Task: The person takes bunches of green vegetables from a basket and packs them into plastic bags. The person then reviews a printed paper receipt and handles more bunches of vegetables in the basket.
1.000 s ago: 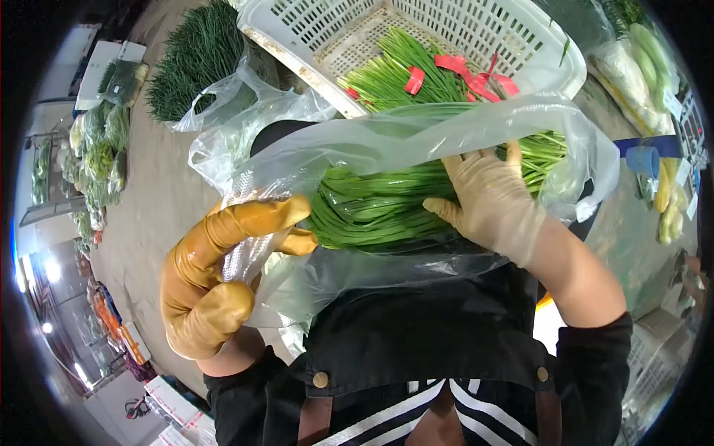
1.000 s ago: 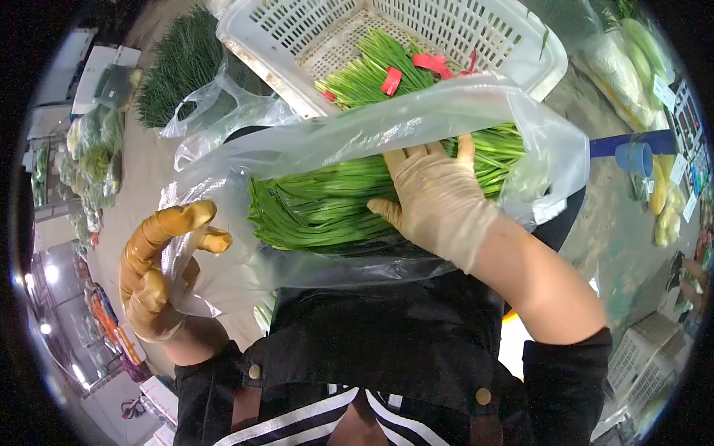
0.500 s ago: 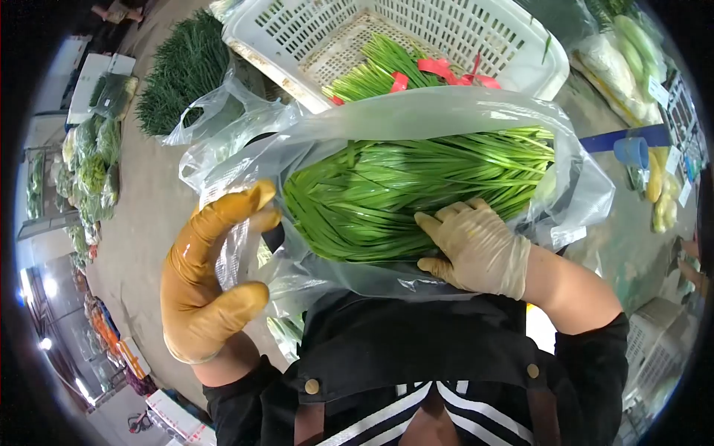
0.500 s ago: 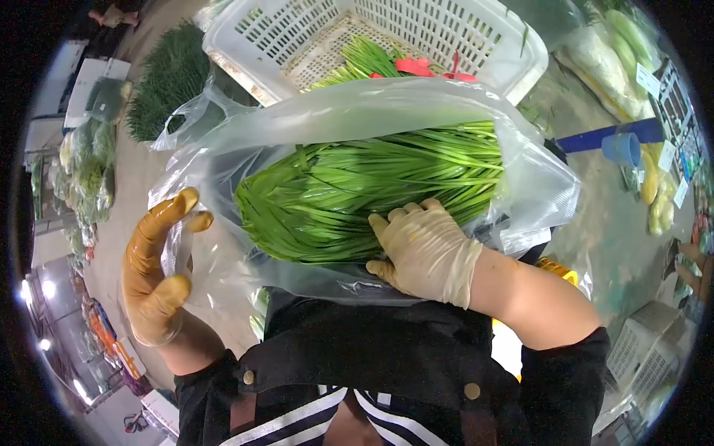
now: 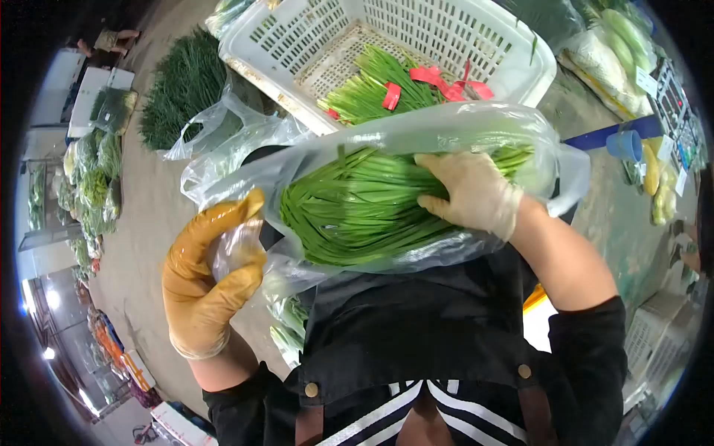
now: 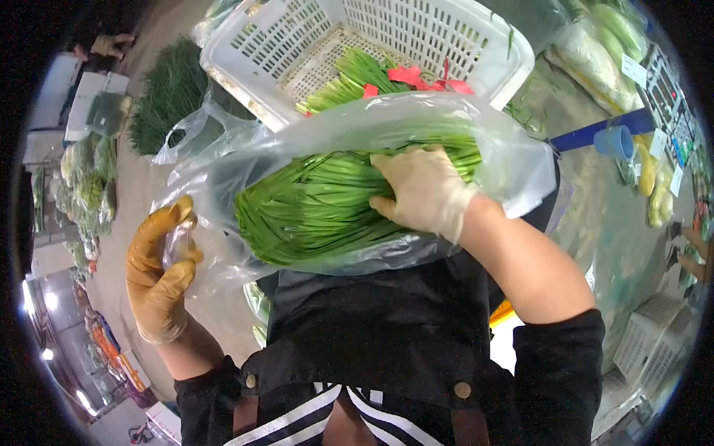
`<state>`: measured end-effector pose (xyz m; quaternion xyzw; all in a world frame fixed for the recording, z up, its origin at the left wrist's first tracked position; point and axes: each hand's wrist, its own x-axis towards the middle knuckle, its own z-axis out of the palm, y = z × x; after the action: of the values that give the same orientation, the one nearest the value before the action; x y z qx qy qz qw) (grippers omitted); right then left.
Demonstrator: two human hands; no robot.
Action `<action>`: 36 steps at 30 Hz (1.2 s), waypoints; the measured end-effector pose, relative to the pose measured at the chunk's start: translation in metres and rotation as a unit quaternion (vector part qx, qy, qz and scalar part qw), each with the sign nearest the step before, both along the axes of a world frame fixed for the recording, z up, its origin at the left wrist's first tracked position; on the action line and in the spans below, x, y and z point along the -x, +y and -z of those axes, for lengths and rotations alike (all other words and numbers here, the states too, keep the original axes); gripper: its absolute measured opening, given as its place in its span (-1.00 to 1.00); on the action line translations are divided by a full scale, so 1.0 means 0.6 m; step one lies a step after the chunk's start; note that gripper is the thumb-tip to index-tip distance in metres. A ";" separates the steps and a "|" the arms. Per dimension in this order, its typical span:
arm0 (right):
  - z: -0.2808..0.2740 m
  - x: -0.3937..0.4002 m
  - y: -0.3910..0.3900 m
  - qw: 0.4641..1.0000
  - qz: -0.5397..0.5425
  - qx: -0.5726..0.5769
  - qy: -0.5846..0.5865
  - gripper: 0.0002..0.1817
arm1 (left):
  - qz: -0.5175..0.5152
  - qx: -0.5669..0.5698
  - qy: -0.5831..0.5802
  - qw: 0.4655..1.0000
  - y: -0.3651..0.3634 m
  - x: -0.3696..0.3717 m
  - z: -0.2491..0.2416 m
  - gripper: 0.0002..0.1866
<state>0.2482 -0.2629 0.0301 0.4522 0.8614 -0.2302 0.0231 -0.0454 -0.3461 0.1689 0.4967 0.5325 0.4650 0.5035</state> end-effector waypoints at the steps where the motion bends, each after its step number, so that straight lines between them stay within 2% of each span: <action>1: -0.008 -0.001 -0.010 0.999 -0.030 -0.004 -0.027 -0.38 | 0.007 0.002 0.014 1.000 0.003 0.004 0.003 -0.38; 5: -0.013 -0.011 -0.053 0.996 -0.059 -0.073 0.013 -0.43 | 0.011 -0.012 -0.005 1.000 0.011 -0.002 0.016 -0.38; 8: -0.020 -0.022 -0.052 0.995 -0.090 -0.008 0.029 -0.43 | 0.012 -0.020 -0.011 1.000 0.016 -0.011 0.019 -0.35; 11: -0.025 -0.024 -0.053 0.995 -0.095 0.002 0.032 -0.43 | 0.021 -0.018 -0.002 1.000 0.019 -0.013 0.019 -0.30; 17: -0.010 -0.023 -0.064 0.995 -0.068 -0.043 0.053 -0.47 | 0.005 -0.072 -0.009 0.997 0.028 -0.013 0.022 -0.09; 18: -0.013 -0.022 -0.063 0.995 -0.068 -0.043 0.052 -0.47 | 0.004 -0.044 -0.011 0.999 0.028 -0.012 0.018 -0.04; 20: -0.020 -0.019 -0.062 0.997 -0.045 -0.016 0.067 -0.42 | -0.011 -0.053 -0.004 0.999 0.027 -0.016 0.016 -0.03; 25: -0.018 -0.015 -0.058 0.995 -0.026 -0.023 0.091 -0.45 | -0.016 -0.073 0.006 0.997 0.023 -0.013 0.009 -0.03; 27: -0.018 -0.011 -0.057 0.995 -0.017 -0.032 0.089 -0.46 | -0.025 -0.059 -0.024 0.998 0.021 -0.012 0.010 -0.10; 28: -0.013 -0.006 -0.058 0.990 0.012 -0.055 0.127 -0.51 | -0.012 -0.069 -0.055 0.996 0.022 -0.011 0.014 -0.17; 30: 0.005 0.005 -0.056 0.982 0.040 -0.082 0.168 -0.56 | -0.017 -0.066 -0.059 0.996 0.021 -0.019 0.011 -0.17; 32: 0.024 0.019 -0.049 0.936 0.124 -0.067 0.321 -0.66 | -0.011 -0.047 -0.060 0.997 0.020 -0.019 0.008 -0.18; 33: 0.026 0.032 -0.049 0.932 0.151 -0.066 0.323 -0.72 | -0.010 -0.050 -0.057 0.997 0.018 -0.020 0.008 -0.18; 35: 0.023 0.072 -0.046 0.932 0.185 -0.059 0.307 -0.71 | 0.007 -0.032 -0.079 0.996 0.017 -0.026 0.008 -0.18; 36: 0.005 0.089 -0.034 0.948 0.195 0.031 0.248 -0.60 | 0.006 -0.041 -0.072 0.997 0.016 -0.029 0.006 -0.18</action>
<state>0.1949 -0.2835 0.0269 0.5392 0.7275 -0.3614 -0.2224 -0.0281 -0.3366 0.1651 0.4852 0.4722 0.5176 0.5232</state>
